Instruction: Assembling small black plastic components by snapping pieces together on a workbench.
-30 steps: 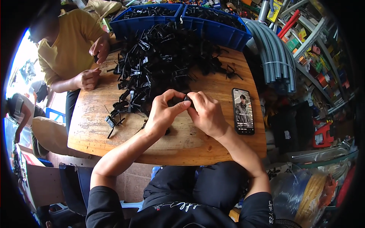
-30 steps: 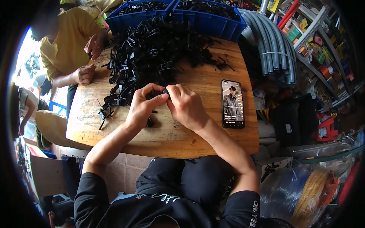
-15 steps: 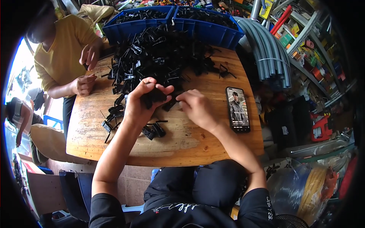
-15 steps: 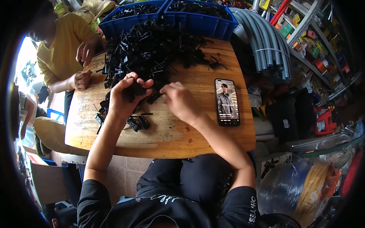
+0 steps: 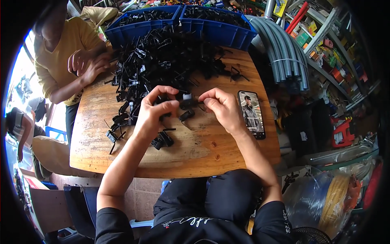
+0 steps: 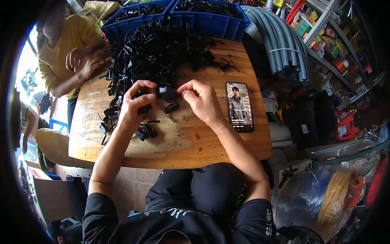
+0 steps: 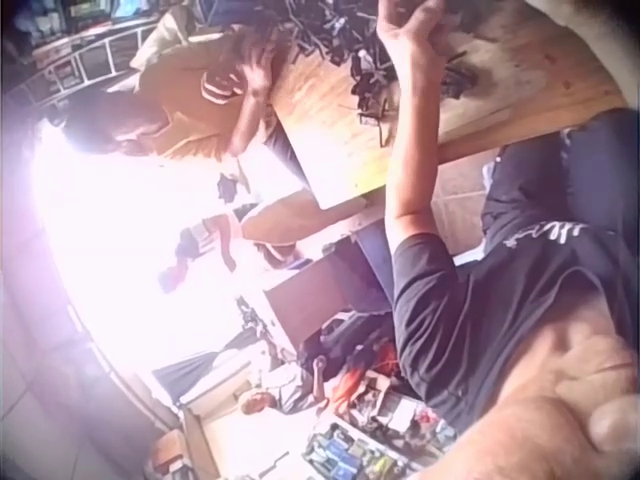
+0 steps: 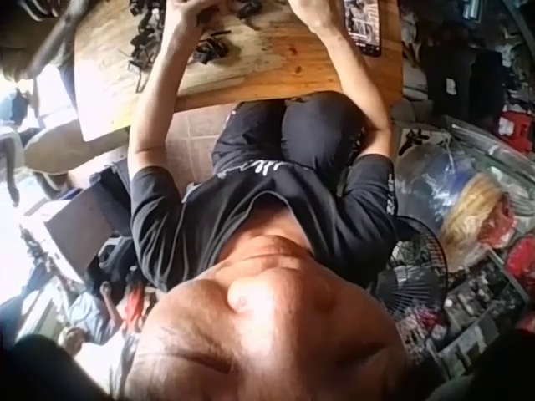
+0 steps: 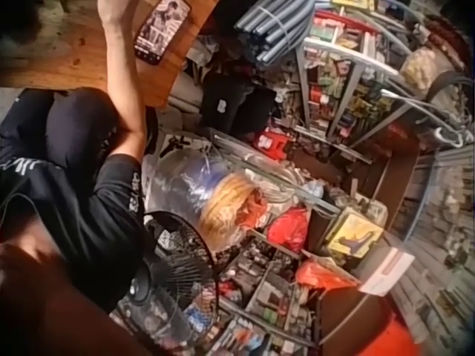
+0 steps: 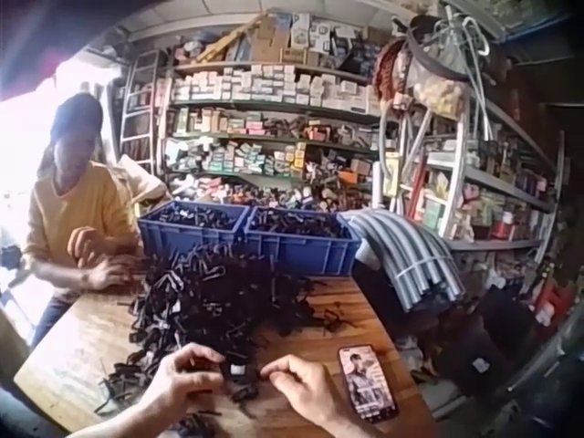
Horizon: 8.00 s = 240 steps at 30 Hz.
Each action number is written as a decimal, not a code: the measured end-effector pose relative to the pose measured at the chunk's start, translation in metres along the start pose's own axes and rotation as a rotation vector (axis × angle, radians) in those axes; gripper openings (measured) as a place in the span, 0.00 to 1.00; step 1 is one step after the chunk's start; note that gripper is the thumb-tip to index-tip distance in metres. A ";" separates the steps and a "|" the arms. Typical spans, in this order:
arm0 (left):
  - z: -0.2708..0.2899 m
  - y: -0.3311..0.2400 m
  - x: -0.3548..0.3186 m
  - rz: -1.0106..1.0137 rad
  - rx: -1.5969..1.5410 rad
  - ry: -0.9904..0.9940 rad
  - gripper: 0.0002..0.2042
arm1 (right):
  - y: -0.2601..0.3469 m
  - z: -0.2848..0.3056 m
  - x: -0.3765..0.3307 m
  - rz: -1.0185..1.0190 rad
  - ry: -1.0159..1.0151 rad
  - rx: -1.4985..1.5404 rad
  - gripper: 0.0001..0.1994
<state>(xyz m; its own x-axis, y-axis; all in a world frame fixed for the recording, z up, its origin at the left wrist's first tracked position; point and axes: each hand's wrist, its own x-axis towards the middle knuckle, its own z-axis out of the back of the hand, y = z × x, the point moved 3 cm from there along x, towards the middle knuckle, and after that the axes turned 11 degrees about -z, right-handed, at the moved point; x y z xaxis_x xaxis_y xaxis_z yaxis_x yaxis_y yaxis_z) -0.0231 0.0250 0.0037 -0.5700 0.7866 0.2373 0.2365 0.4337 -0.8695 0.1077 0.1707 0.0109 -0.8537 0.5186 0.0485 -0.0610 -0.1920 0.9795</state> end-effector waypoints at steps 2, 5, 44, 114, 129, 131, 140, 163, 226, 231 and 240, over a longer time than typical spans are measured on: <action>-0.010 -0.013 -0.001 -0.196 0.550 0.066 0.10 | 0.004 0.000 -0.003 0.024 0.000 -0.108 0.06; -0.012 -0.011 -0.003 -0.228 0.660 0.105 0.09 | 0.000 -0.002 -0.004 -0.006 0.003 -0.189 0.05; -0.029 -0.004 -0.016 -0.720 0.886 0.168 0.09 | -0.026 -0.024 0.001 -0.259 0.450 0.759 0.04; -0.035 -0.013 -0.016 -0.877 1.348 0.243 0.27 | -0.017 -0.020 -0.002 -0.591 0.447 1.103 0.21; -0.021 -0.030 -0.011 -0.921 1.509 0.196 0.20 | 0.034 0.273 0.304 0.353 -0.875 -0.447 0.17; -0.018 -0.027 -0.008 -0.866 1.518 0.221 0.18 | -0.004 0.267 0.327 0.192 -0.903 -1.041 0.21; -0.018 -0.030 -0.009 -0.897 1.549 0.199 0.13 | -0.027 0.258 0.327 -0.039 -0.678 -1.074 0.20; -0.003 -0.034 -0.006 -0.449 1.120 0.153 0.08 | -0.014 -0.048 -0.009 0.554 0.141 -1.061 0.18; -0.031 -0.004 -0.011 -0.547 0.761 0.194 0.09 | -0.032 -0.016 0.006 -0.279 0.435 0.575 0.08; -0.032 -0.009 -0.008 -0.614 0.900 0.204 0.08 | -0.024 -0.018 0.005 -0.292 0.437 0.828 0.06; -0.020 0.006 -0.003 -0.338 0.596 0.062 0.08 | -0.030 -0.016 0.005 -0.289 0.316 0.737 0.02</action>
<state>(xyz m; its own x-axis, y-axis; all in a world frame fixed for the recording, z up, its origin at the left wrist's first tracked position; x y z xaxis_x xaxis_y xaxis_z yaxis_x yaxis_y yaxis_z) -0.0037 0.0339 0.0065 -0.4863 0.6818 0.5464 -0.4297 0.3579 -0.8290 0.0969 0.1653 -0.0214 -0.9673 0.1856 -0.1728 -0.0402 0.5606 0.8271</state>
